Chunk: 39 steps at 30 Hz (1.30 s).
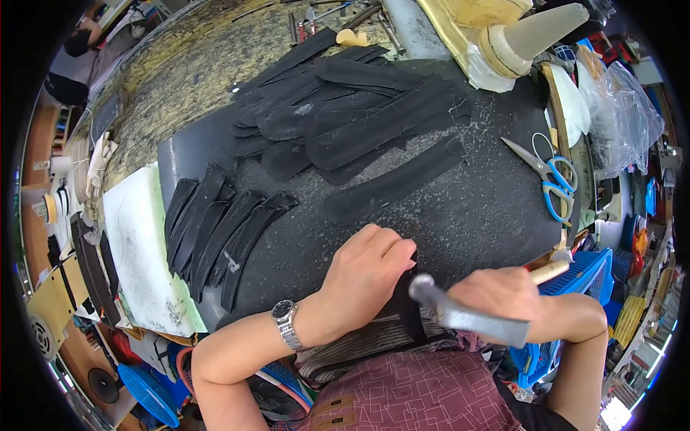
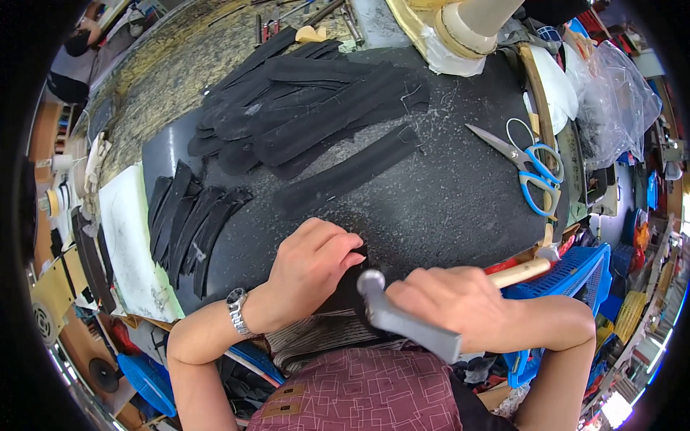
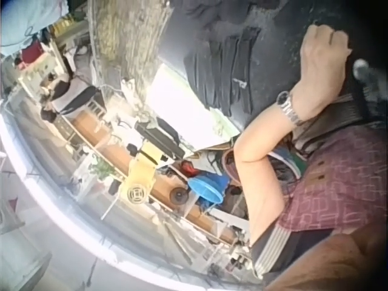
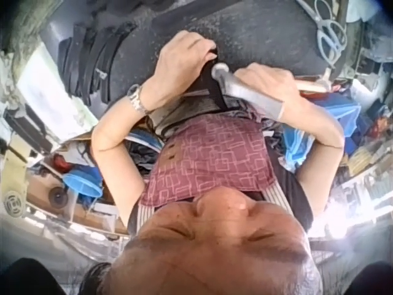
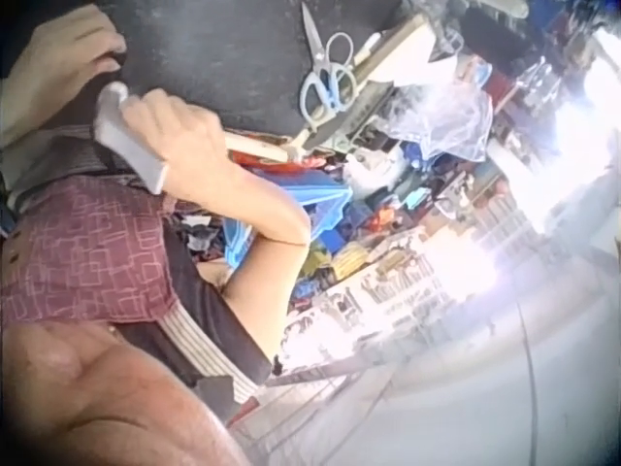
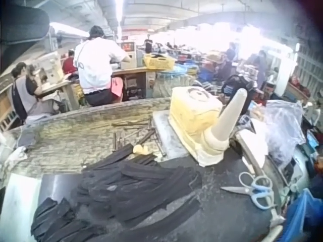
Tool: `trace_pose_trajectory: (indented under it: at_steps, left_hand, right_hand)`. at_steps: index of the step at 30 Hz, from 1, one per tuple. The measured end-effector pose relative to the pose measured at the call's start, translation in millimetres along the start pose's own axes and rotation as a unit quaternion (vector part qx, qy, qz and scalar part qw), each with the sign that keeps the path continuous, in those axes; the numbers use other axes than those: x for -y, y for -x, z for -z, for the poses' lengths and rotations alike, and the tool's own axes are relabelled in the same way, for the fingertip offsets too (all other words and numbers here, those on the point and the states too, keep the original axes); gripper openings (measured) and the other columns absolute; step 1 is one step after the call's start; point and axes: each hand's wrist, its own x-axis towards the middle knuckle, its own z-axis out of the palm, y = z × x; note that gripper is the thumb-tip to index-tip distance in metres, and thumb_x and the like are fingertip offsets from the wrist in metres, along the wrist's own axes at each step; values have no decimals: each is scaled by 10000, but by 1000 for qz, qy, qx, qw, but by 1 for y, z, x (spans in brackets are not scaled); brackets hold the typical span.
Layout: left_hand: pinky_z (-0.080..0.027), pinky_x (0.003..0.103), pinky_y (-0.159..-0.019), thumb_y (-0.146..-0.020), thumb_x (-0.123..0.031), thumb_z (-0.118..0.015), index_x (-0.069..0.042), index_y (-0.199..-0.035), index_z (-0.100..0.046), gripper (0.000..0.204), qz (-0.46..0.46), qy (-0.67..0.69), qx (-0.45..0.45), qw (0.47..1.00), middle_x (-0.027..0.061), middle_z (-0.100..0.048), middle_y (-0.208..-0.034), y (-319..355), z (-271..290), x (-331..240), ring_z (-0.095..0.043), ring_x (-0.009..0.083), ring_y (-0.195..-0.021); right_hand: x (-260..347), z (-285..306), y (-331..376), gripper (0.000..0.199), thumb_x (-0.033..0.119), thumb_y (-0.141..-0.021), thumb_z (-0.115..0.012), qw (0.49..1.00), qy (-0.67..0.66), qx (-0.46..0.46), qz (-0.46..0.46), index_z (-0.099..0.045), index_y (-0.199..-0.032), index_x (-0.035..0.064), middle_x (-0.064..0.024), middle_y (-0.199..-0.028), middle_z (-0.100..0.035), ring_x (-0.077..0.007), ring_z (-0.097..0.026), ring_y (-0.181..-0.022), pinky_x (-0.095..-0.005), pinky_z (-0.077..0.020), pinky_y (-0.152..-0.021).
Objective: The recorder is applying adhesive and hammering the edges of leather shoe components at a workbench.
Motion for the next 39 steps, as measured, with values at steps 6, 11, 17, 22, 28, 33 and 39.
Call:
trace_pose_trajectory:
  at_steps: [6, 11, 17, 22, 28, 33, 39]
  left_hand:
    - [-486, 319, -589, -650, -58, -718, -30, -913, -624, 281, -53, 10, 11, 998, 64, -585, -790, -1, 3, 7, -571, 237, -718]
    - [-487, 309, -574, -656, -48, -699, -25, -909, -635, 262, -60, -10, 17, 998, 66, -581, -791, 0, 7, 4, -575, 225, -716]
    - [-489, 310, -576, -631, -12, -651, -19, -935, -639, 304, 12, 31, 70, 997, 65, -578, -805, -7, 14, 3, -574, 222, -724]
    - [-467, 308, -651, -665, -121, -573, 40, -894, -603, 282, -168, -106, 115, 973, 96, -544, -843, -3, 18, 5, -528, 221, -771]
    - [-473, 286, -680, -677, -131, -577, 51, -883, -625, 279, -233, -194, 110, 947, 110, -567, -864, -2, 18, 5, -551, 220, -791]
    - [-484, 278, -675, -691, -119, -596, 53, -876, -634, 256, -235, -212, 104, 943, 94, -569, -827, -2, 15, 0, -562, 207, -766]
    - [-482, 300, -676, -647, -134, -576, 35, -963, -605, 359, -69, -41, 100, 992, 99, -561, -892, 8, 18, 5, -549, 217, -776]
  right_hand:
    - [-14, 13, -13, 338, 156, -673, -613, 999, 37, -8, -17, -516, -964, 16, -53, -686, -433, -171, -542, -553, -300, -452, -454]
    - [-14, 16, -16, 336, 140, -684, -590, 998, 47, 27, -27, -508, -983, 12, -39, -688, -411, -151, -527, -551, -277, -457, -462]
    - [-16, 14, -15, 341, 144, -682, -592, 998, 44, 37, -34, -512, -984, 9, -41, -682, -412, -157, -527, -545, -286, -452, -445]
    - [-21, 23, -15, 332, 149, -683, -600, 998, 12, 41, -54, -520, -978, 18, -39, -672, -415, -168, -536, -539, -302, -449, -438]
    - [-26, 35, -34, 352, 179, -654, -597, 996, 82, 43, -11, -524, -963, 26, -24, -656, -415, -152, -520, -507, -285, -447, -440]
    - [-25, 25, -35, 298, 195, -656, -562, 993, 105, 55, 14, -530, -906, 35, -14, -656, -407, -135, -513, -520, -270, -429, -421]
    - [-16, 23, -35, 289, 191, -650, -569, 986, 151, 74, 11, -529, -893, 38, -16, -652, -403, -140, -504, -513, -262, -414, -418]
